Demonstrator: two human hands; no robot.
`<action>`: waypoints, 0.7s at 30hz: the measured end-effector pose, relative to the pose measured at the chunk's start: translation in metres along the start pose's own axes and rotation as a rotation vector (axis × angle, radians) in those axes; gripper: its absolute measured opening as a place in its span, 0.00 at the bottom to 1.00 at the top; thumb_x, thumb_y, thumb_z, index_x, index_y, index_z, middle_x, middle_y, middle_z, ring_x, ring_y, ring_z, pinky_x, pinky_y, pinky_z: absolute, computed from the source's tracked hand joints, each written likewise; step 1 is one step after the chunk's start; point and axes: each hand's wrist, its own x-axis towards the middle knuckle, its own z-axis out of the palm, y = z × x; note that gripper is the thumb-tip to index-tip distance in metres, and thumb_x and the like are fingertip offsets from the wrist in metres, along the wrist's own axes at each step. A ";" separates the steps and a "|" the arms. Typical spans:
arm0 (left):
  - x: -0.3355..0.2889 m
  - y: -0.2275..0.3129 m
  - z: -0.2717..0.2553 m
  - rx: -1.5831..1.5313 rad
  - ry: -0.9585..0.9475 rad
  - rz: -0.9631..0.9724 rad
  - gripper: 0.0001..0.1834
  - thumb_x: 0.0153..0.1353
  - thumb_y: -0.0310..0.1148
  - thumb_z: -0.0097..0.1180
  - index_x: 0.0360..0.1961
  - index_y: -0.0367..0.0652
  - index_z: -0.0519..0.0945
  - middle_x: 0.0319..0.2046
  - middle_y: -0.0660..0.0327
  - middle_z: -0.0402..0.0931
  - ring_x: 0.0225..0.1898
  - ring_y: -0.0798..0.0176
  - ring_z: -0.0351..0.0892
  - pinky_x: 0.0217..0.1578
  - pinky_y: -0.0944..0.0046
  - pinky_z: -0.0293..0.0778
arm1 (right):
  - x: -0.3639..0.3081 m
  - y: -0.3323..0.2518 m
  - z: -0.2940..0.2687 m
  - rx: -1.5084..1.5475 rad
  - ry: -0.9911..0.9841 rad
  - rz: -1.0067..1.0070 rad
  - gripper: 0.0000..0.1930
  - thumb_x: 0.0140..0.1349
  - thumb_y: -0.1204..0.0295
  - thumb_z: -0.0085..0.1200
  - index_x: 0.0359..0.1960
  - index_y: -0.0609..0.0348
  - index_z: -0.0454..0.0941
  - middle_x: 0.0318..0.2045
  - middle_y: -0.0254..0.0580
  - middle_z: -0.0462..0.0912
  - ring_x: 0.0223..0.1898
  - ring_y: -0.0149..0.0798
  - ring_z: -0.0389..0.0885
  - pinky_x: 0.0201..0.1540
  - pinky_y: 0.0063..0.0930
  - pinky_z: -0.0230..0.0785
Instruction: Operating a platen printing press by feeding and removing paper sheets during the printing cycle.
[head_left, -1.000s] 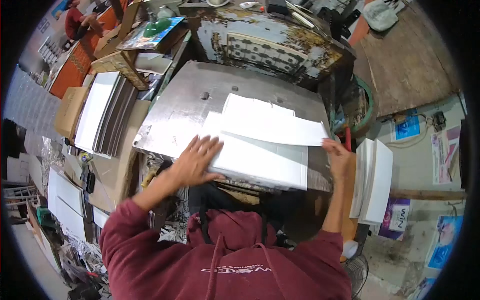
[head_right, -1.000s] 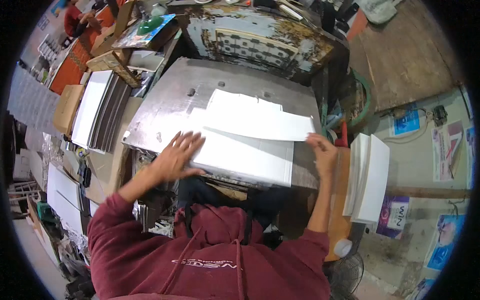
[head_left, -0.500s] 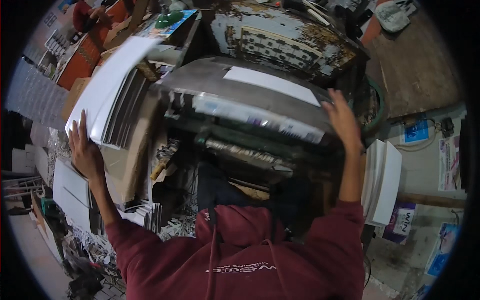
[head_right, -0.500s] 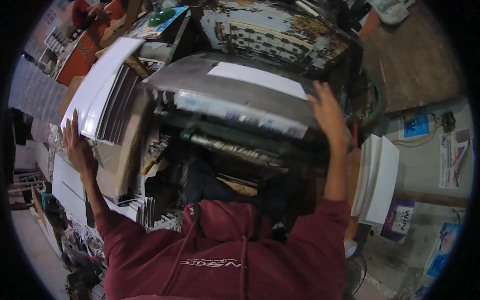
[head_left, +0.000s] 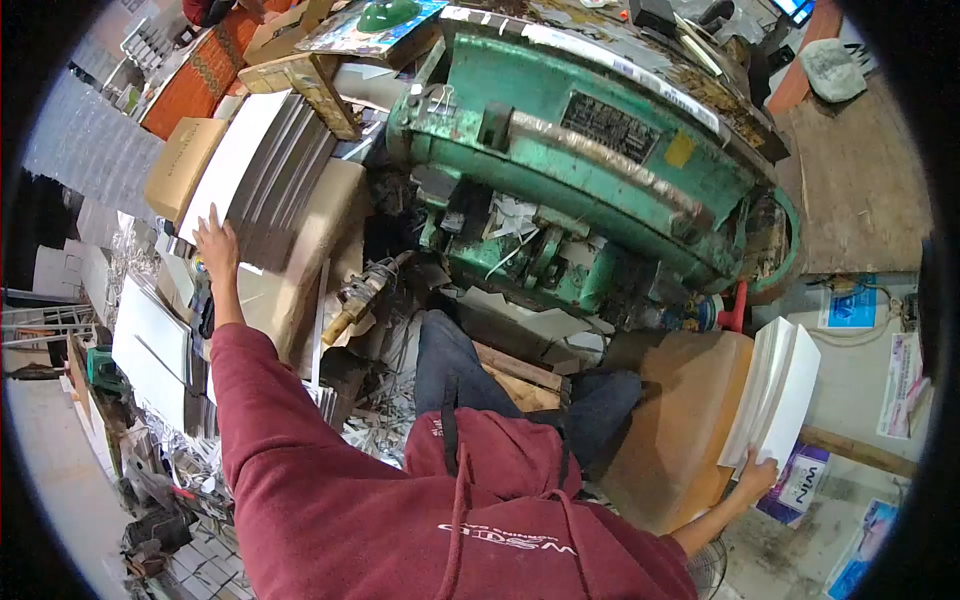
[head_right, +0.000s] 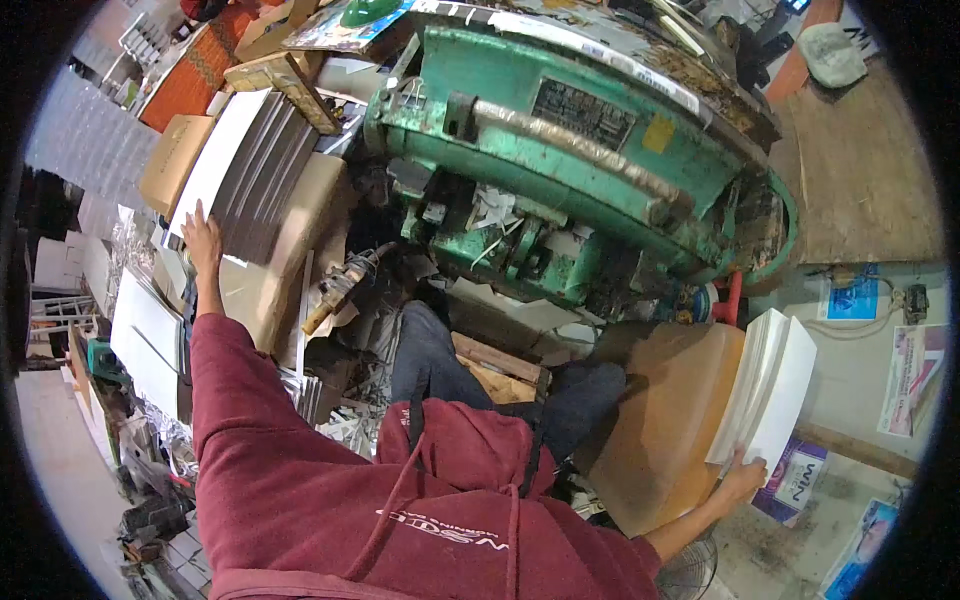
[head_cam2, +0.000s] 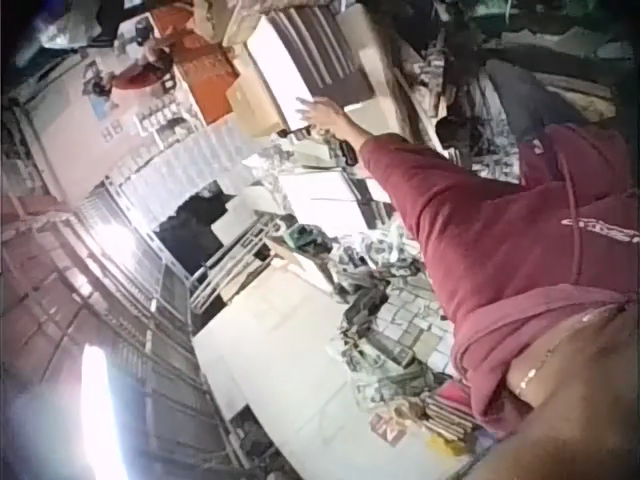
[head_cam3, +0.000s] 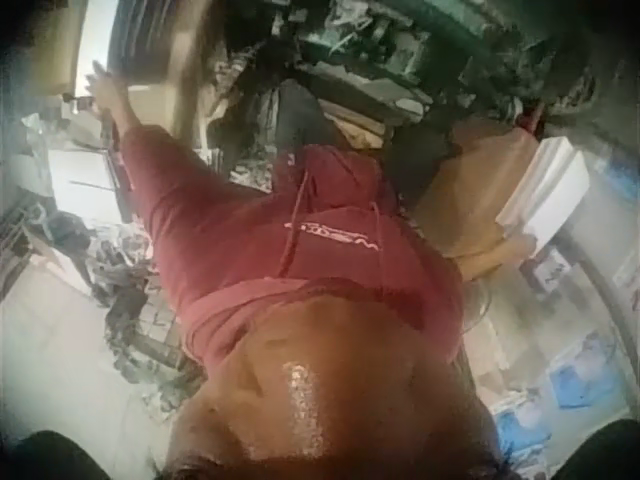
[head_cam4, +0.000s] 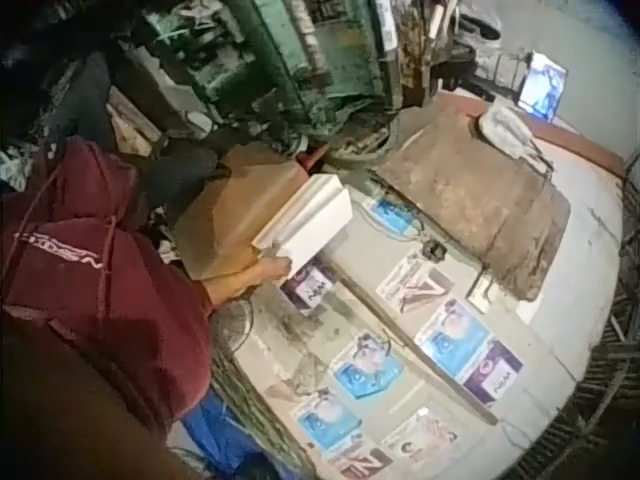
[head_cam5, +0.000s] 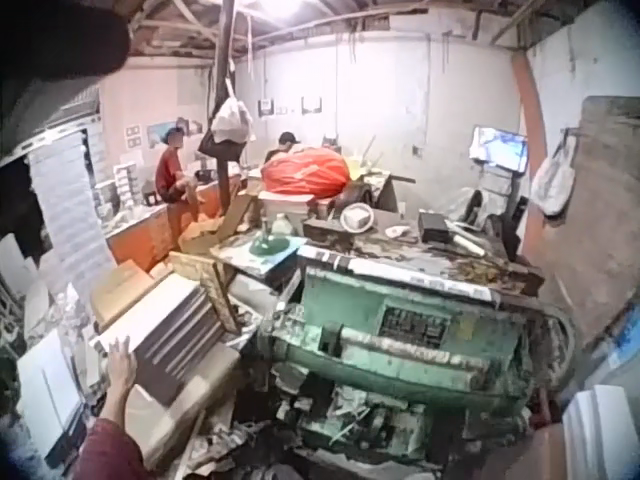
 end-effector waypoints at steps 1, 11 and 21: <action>0.003 0.003 -0.001 -0.045 -0.089 -0.021 0.35 0.73 0.53 0.46 0.77 0.56 0.57 0.72 0.36 0.57 0.73 0.28 0.53 0.72 0.37 0.51 | -0.009 0.009 0.005 0.058 -0.001 -0.042 0.30 0.61 0.53 0.66 0.52 0.70 0.77 0.52 0.64 0.79 0.56 0.61 0.78 0.55 0.50 0.73; -0.010 0.081 -0.025 -0.065 -0.049 0.044 0.50 0.67 0.65 0.50 0.75 0.35 0.57 0.72 0.32 0.53 0.75 0.31 0.49 0.71 0.33 0.51 | 0.021 0.074 0.018 0.512 -0.149 -0.032 0.15 0.63 0.64 0.67 0.44 0.63 0.87 0.35 0.44 0.90 0.39 0.38 0.87 0.47 0.31 0.75; -0.070 0.297 -0.109 -0.499 -0.041 0.738 0.39 0.67 0.39 0.59 0.76 0.49 0.59 0.76 0.48 0.52 0.79 0.42 0.44 0.76 0.44 0.45 | 0.056 0.113 0.023 0.743 -0.351 0.041 0.16 0.58 0.66 0.73 0.42 0.64 0.88 0.26 0.29 0.82 0.25 0.25 0.73 0.29 0.21 0.66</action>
